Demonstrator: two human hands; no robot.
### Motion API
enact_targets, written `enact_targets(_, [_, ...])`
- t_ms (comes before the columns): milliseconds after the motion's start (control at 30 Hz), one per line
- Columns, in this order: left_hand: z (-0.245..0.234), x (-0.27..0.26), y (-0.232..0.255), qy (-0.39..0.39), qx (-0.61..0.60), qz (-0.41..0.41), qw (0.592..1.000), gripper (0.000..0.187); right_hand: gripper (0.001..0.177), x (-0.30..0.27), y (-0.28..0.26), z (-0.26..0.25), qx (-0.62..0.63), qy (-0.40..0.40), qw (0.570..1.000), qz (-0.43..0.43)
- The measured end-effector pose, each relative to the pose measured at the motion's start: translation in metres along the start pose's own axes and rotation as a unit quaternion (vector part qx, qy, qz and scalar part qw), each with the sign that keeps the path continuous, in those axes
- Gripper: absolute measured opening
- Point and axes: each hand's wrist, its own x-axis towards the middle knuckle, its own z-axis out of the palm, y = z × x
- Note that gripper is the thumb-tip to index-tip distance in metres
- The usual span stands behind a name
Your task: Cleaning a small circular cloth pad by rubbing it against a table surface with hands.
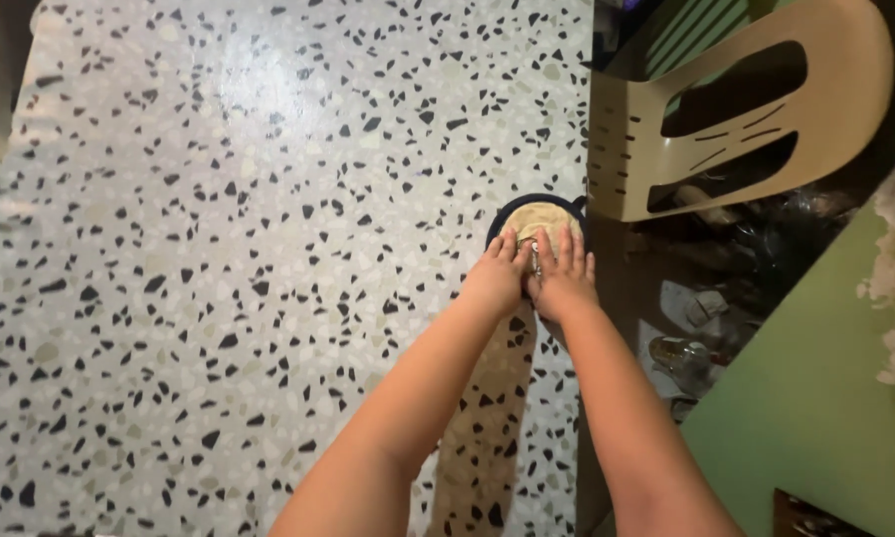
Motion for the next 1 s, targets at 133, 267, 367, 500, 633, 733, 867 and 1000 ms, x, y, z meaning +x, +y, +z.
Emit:
enact_targets(133, [0.029,-0.043,0.009,0.016,-0.03,-0.016,0.999,0.068,0.093,-0.047,-0.002,0.02,-0.018,0.011,1.0,-0.023])
enact_targets(267, [0.066,-0.096,0.029,0.039,-0.011,-0.008,0.999,0.07,0.092,-0.101,-0.002,0.043,-0.035,0.015,0.998,-0.043])
enact_targets(367, [0.05,-0.155,0.055,0.035,-0.011,-0.028,0.999,0.069,0.093,-0.147,-0.003,0.063,-0.029,0.011,0.998,-0.058])
enact_targets(500, [0.017,-0.232,0.094,-0.056,-0.019,-0.051,0.997,0.083,0.092,-0.21,-0.001,0.09,-0.044,0.003,0.996,-0.075])
enact_targets(633, [0.071,-0.292,0.113,-0.053,-0.036,-0.054,0.997,0.09,0.093,-0.278,0.0,0.117,-0.034,-0.022,0.996,-0.084])
enact_targets(733, [0.111,-0.335,0.126,0.021,-0.046,-0.064,0.997,0.068,0.089,-0.329,0.004,0.141,-0.045,-0.004,0.993,-0.111])
enact_targets(867, [0.122,-0.387,0.137,-0.023,-0.022,-0.057,0.998,0.07,0.083,-0.374,-0.004,0.156,-0.069,0.016,0.985,-0.154])
enact_targets(1000, [0.143,-0.417,0.128,-0.035,-0.03,-0.076,0.996,0.073,0.083,-0.393,-0.028,0.15,-0.066,-0.047,0.983,-0.166])
